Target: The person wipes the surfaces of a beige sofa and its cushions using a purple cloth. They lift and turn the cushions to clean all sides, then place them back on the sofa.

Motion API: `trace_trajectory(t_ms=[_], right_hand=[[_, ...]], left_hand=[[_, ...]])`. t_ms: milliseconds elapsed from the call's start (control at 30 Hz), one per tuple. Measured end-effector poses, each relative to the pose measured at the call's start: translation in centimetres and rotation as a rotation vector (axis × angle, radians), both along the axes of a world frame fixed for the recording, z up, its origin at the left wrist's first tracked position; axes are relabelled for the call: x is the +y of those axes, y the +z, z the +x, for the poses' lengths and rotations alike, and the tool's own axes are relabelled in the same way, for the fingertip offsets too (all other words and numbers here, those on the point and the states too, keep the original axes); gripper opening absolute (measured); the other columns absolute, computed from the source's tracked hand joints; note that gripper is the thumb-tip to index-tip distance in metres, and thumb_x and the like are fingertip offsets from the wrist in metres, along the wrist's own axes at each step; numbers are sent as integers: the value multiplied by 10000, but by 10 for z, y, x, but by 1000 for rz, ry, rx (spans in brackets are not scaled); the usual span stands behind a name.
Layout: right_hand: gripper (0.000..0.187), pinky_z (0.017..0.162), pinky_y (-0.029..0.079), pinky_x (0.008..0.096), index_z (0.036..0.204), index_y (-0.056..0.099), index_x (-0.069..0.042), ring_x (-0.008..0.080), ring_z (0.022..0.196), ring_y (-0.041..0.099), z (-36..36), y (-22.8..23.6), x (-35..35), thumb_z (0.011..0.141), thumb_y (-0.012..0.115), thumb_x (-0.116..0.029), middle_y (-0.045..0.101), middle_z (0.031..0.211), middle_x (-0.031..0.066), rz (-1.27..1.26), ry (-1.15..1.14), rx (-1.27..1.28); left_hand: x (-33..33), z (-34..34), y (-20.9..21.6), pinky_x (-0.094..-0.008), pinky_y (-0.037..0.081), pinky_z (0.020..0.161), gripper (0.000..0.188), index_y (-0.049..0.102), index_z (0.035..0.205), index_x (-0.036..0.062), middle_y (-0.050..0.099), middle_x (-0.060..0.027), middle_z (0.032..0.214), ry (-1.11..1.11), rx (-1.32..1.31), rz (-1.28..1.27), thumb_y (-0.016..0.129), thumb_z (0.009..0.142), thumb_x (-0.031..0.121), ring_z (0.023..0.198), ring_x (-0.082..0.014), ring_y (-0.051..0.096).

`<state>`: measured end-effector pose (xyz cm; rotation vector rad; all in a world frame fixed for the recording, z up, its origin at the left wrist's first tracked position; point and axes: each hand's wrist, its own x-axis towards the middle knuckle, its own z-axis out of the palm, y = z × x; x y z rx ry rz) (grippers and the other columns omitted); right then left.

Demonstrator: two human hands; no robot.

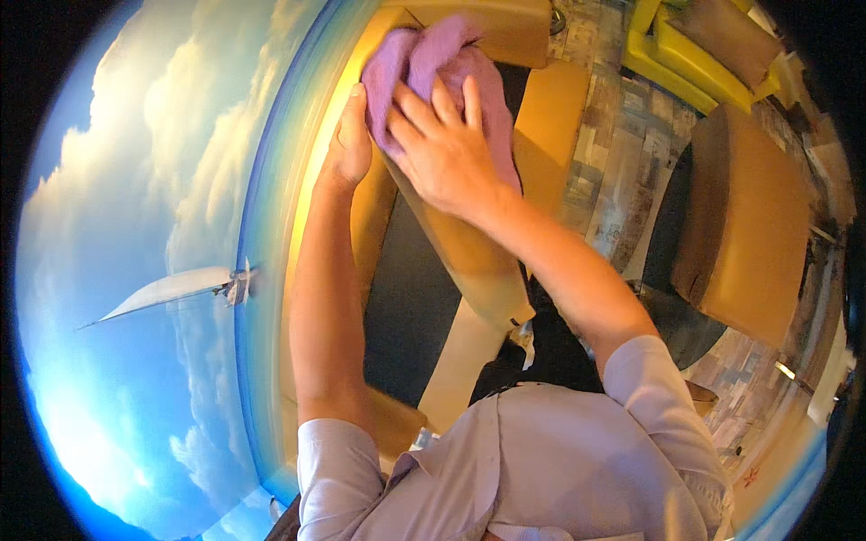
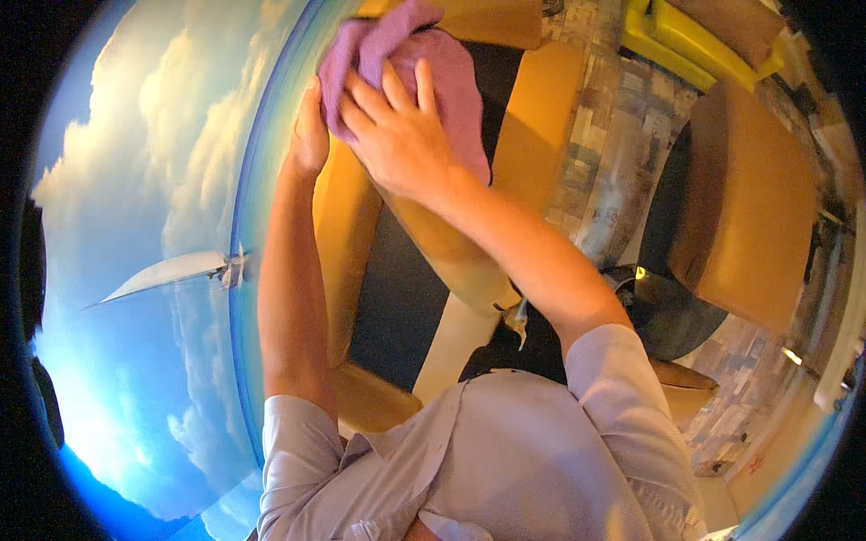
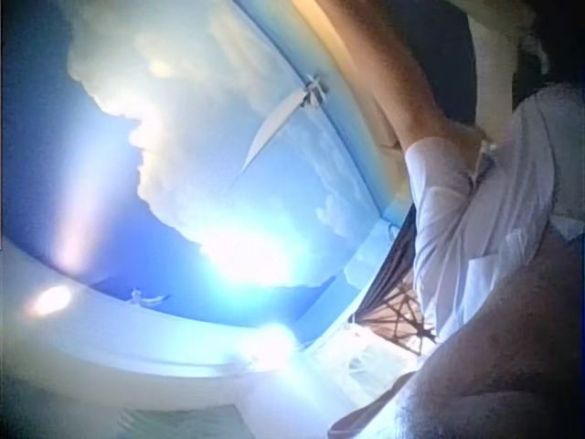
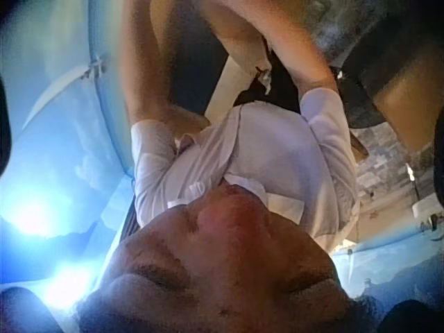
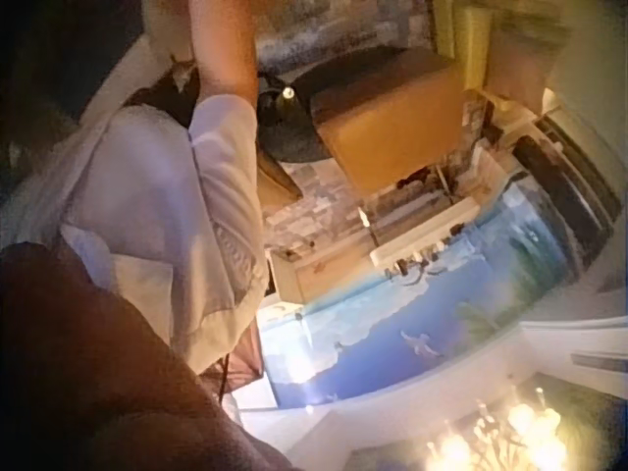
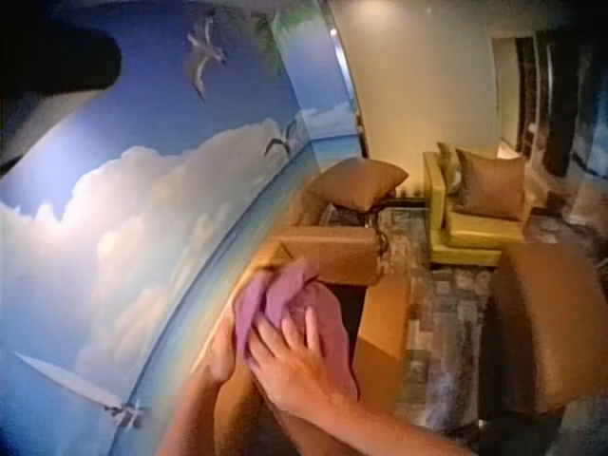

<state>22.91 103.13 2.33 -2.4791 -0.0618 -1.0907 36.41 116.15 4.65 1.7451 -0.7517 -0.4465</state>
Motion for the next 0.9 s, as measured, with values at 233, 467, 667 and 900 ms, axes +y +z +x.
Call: trace_trajectory(t_ms=[233, 467, 667, 900], right_hand=[[419, 1189, 277, 720, 1317, 686, -123, 374, 1351, 516, -85, -91, 34, 928, 670, -279, 607, 1413, 89, -57, 173, 224], [329, 1224, 278, 668, 1147, 777, -107, 306, 1312, 557, -208, -224, 79, 879, 673, -267, 670, 1314, 52, -112, 430, 287], [503, 1252, 261, 596, 1386, 696, -101, 246, 1320, 552, -293, -291, 92, 904, 627, -225, 621, 1445, 44, -148, 514, 472], [595, 1148, 367, 590, 1533, 575, -150, 222, 1207, 573, -195, -218, 92, 941, 606, -200, 557, 1556, -26, 22, 353, 389]], left_hand=[[-17, 9, 8, -411, 298, 1248, 746, 572, 1516, 4, 603, -185, 1506, 58, -205, 111, 293, 1135, 583, 1444, -295, 499], [-6, 25, 3, -356, 514, 1050, 621, 639, 1454, 33, 699, -172, 1333, 244, -135, 137, 717, 1013, 463, 1217, -229, 654], [9, 27, 7, -323, 521, 1008, 551, 655, 1414, 27, 720, -89, 1272, 288, -51, 68, 709, 1032, 421, 1148, -185, 671], [18, -5, 13, -329, 495, 1049, 522, 669, 1389, 16, 703, -99, 1311, 356, -157, 125, 674, 1044, 408, 1193, -191, 643]])
